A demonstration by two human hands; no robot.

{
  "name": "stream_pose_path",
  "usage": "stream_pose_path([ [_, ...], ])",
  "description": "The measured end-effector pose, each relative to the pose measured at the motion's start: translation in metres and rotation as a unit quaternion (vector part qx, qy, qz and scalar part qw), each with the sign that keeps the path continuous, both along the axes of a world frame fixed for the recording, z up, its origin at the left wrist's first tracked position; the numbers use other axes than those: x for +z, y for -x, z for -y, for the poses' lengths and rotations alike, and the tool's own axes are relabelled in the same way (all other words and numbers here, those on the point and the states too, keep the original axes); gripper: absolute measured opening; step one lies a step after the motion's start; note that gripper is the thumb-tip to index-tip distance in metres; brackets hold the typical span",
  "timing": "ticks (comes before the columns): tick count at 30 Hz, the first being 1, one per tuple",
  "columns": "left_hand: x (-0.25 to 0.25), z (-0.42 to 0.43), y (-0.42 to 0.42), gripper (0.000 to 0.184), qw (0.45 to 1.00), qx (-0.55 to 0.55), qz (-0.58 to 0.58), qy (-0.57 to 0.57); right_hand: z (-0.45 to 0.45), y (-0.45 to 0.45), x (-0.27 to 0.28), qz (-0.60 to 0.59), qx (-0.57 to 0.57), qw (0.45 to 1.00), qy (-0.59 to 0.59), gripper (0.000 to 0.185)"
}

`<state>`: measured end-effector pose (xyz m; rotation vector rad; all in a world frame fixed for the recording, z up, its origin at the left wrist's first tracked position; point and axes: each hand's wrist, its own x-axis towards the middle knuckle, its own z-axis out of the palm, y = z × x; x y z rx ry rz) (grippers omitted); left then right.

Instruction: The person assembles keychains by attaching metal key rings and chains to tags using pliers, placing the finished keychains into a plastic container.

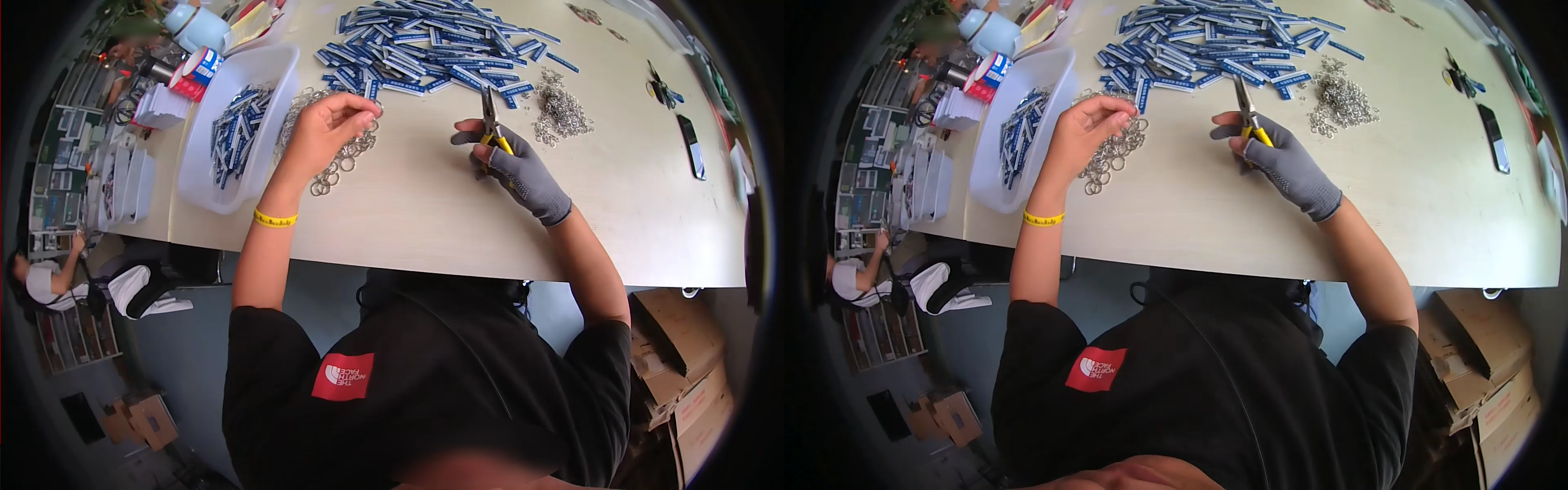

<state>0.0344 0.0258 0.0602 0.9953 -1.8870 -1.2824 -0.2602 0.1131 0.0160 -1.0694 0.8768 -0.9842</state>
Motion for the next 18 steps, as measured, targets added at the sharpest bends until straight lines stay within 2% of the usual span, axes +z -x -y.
stream_pose_path([
  [3, 0.006, -0.024, 0.035, 0.015, 0.998, -0.054, -0.033, -0.005, -0.006, -0.013, 0.003, 0.036, 0.005, 0.999, 0.025, 0.044],
  [6, -0.001, -0.036, 0.068, 0.018, 0.994, -0.095, -0.040, 0.028, -0.008, -0.015, -0.013, 0.057, 0.021, 0.998, -0.028, 0.048],
  [7, -0.006, -0.038, 0.075, 0.019, 0.994, -0.093, -0.048, 0.028, -0.008, -0.014, -0.012, 0.036, 0.044, 0.998, -0.021, 0.039],
  [9, -0.010, -0.043, 0.083, 0.020, 0.995, -0.082, -0.057, 0.030, -0.007, -0.015, -0.018, 0.075, 0.029, 0.996, -0.032, 0.029],
  [12, -0.015, -0.047, 0.084, 0.025, 0.988, -0.056, -0.135, -0.051, -0.006, -0.011, -0.018, 0.121, 0.013, 0.992, -0.038, 0.024],
  [14, -0.018, -0.047, 0.081, 0.028, 0.977, -0.048, -0.185, -0.098, -0.005, -0.007, -0.015, 0.078, 0.003, 0.997, -0.021, 0.021],
  [15, -0.020, -0.047, 0.076, 0.030, 0.975, -0.064, -0.172, -0.124, -0.004, -0.005, -0.014, 0.056, -0.003, 0.998, -0.013, 0.020],
  [17, -0.023, -0.047, 0.068, 0.034, 0.969, -0.098, -0.144, -0.177, -0.003, -0.002, -0.017, -0.115, -0.034, 0.986, 0.114, 0.021],
  [18, -0.022, -0.055, 0.073, 0.031, 0.988, -0.083, -0.063, -0.114, -0.003, -0.001, -0.017, -0.202, -0.049, 0.962, 0.175, 0.022],
])
